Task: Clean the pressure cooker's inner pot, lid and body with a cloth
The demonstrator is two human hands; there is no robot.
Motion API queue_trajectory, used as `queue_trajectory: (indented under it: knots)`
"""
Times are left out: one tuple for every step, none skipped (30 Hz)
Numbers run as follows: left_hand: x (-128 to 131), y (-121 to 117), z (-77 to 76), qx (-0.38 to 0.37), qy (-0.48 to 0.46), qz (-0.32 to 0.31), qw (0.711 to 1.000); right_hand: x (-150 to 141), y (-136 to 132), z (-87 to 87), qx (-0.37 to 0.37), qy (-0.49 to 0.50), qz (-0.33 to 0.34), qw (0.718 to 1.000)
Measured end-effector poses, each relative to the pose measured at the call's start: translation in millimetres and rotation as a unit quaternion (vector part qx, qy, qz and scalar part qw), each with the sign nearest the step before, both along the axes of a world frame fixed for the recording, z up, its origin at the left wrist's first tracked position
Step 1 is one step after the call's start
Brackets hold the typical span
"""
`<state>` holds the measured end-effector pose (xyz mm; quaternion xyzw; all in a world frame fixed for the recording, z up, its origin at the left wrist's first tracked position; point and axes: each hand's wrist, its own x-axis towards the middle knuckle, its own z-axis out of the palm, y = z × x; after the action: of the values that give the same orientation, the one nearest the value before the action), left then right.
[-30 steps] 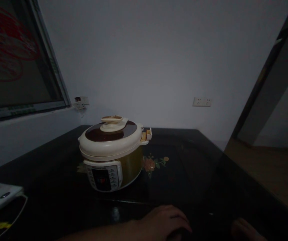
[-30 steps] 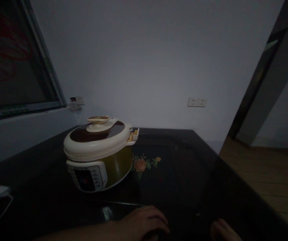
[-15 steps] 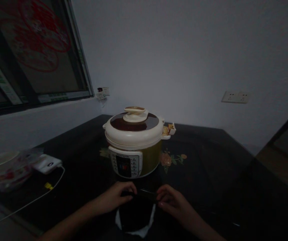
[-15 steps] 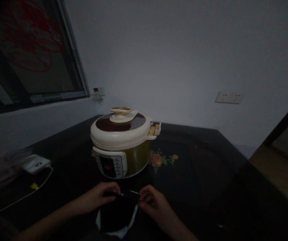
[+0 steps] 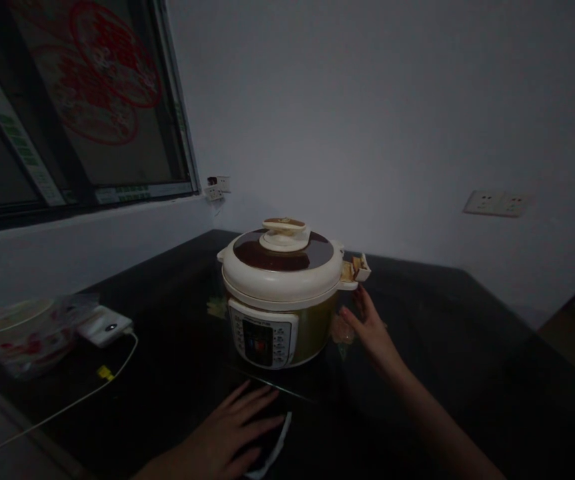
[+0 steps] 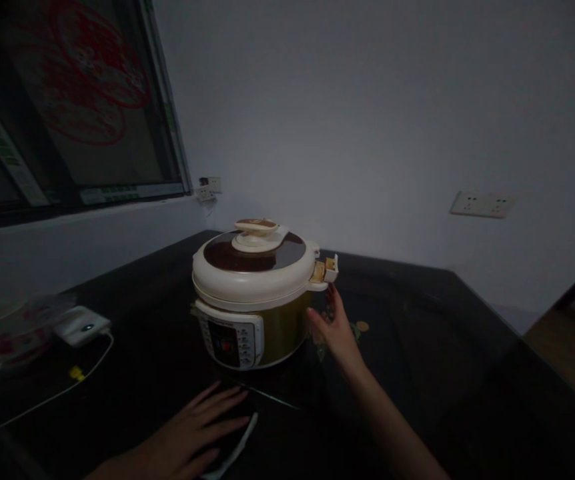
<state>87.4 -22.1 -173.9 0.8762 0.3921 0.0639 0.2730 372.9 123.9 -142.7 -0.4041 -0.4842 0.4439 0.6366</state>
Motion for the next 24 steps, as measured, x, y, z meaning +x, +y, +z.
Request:
queue_trajectory:
  knots:
    - [-4.1, 0.9, 0.5, -0.011, -0.005, -0.007, 1.0, -1.8, 3.9, 4.9, 0.014, 0.008, 0.004, 1.0]
    - [-9.6, 3.0, 1.6, -0.013, -0.023, 0.0, 1.0, -3.4, 7.2, 9.1, 0.028, 0.017, 0.008, 0.999]
    - [-16.0, 6.3, 4.0, -0.002, -0.06, 0.023, 0.998, -4.7, 9.9, 12.6, 0.04, 0.024, 0.011, 0.999]
    - [-22.6, 11.0, 8.3, 0.021, -0.115, 0.065, 0.991, -5.7, 12.0, 15.2, 0.05, 0.031, 0.015, 0.998]
    - [-28.8, 17.4, 14.9, 0.056, -0.183, 0.126, 0.973, -6.4, 13.6, 17.0, 0.054, 0.038, 0.017, 0.998]
    - [-34.0, 25.9, 24.0, 0.096, -0.258, 0.197, 0.941, -6.7, 14.8, 18.0, 0.052, 0.044, 0.018, 0.998]
    - [-37.8, 36.6, 35.1, 0.139, -0.333, 0.271, 0.892, -6.6, 15.7, 18.3, 0.047, 0.051, 0.017, 0.997]
    - [-39.8, 49.6, 47.5, 0.176, -0.397, 0.348, 0.831, -6.3, 16.2, 18.1, 0.041, 0.056, 0.015, 0.997]
    - [-39.9, 64.7, 60.1, 0.197, -0.451, 0.392, 0.777, -5.7, 16.6, 17.6, 0.035, 0.059, 0.012, 0.998]
    - [-38.3, 81.2, 71.6, 0.206, -0.517, 0.407, 0.724, -4.9, 16.7, 17.0, 0.029, 0.059, 0.011, 0.998]
    - [-35.1, 98.2, 81.1, 0.192, -0.583, 0.405, 0.678, -4.0, 16.6, 16.4, 0.026, 0.055, 0.01, 0.998]
    - [-30.7, 114.8, 87.8, 0.142, -0.635, 0.406, 0.641, -3.1, 16.5, 15.9, 0.024, 0.049, 0.009, 0.998]
    - [-25.5, 129.8, 91.7, 0.075, -0.67, 0.431, 0.599, -2.3, 16.2, 15.6, 0.024, 0.043, 0.009, 0.999]
    - [-20.2, 142.5, 92.8, 0.046, -0.673, 0.431, 0.599, -1.6, 16.0, 15.6, 0.024, 0.036, 0.009, 0.999]
    - [-15.0, 152.5, 91.9, 0.019, -0.676, 0.429, 0.599, -1.3, 15.6, 15.7, 0.026, 0.031, 0.009, 0.999]
    - [-10.7, 159.7, 89.7, 0.001, -0.674, 0.426, 0.603, -1.4, 15.2, 16.0, 0.026, 0.026, 0.01, 0.999]
    - [-7.4, 164.3, 86.9, -0.007, -0.673, 0.418, 0.61, -1.8, 14.7, 16.4, 0.024, 0.027, 0.009, 0.999]
    - [-5.4, 167.0, 84.0, -0.013, -0.675, 0.412, 0.612, -2.6, 14.1, 16.8, 0.019, 0.031, 0.007, 0.999]
    - [-4.5, 168.4, 81.7, -0.015, -0.679, 0.406, 0.612, -3.7, 13.4, 17.2, 0.012, 0.04, 0.006, 0.999]
    - [-4.5, 168.9, 80.1, -0.013, -0.682, 0.402, 0.61, -4.9, 12.6, 17.6, 0.006, 0.052, 0.006, 0.999]
    - [-5.1, 169.2, 79.3, -0.01, -0.686, 0.4, 0.608, -6.1, 11.7, 18.0, 0.002, 0.065, 0.008, 0.998]
    - [-6.0, 169.5, 79.3, -0.007, -0.689, 0.399, 0.605, -7.1, 10.7, 18.4, 0.001, 0.075, 0.011, 0.997]
    - [-6.9, 170.0, 79.9, -0.004, -0.692, 0.399, 0.602, -7.9, 9.6, 18.8, 0.002, 0.079, 0.016, 0.997]
    - [-7.5, 170.8, 80.8, -0.002, -0.694, 0.4, 0.599, -8.4, 8.5, 19.3, 0.006, 0.08, 0.023, 0.997]
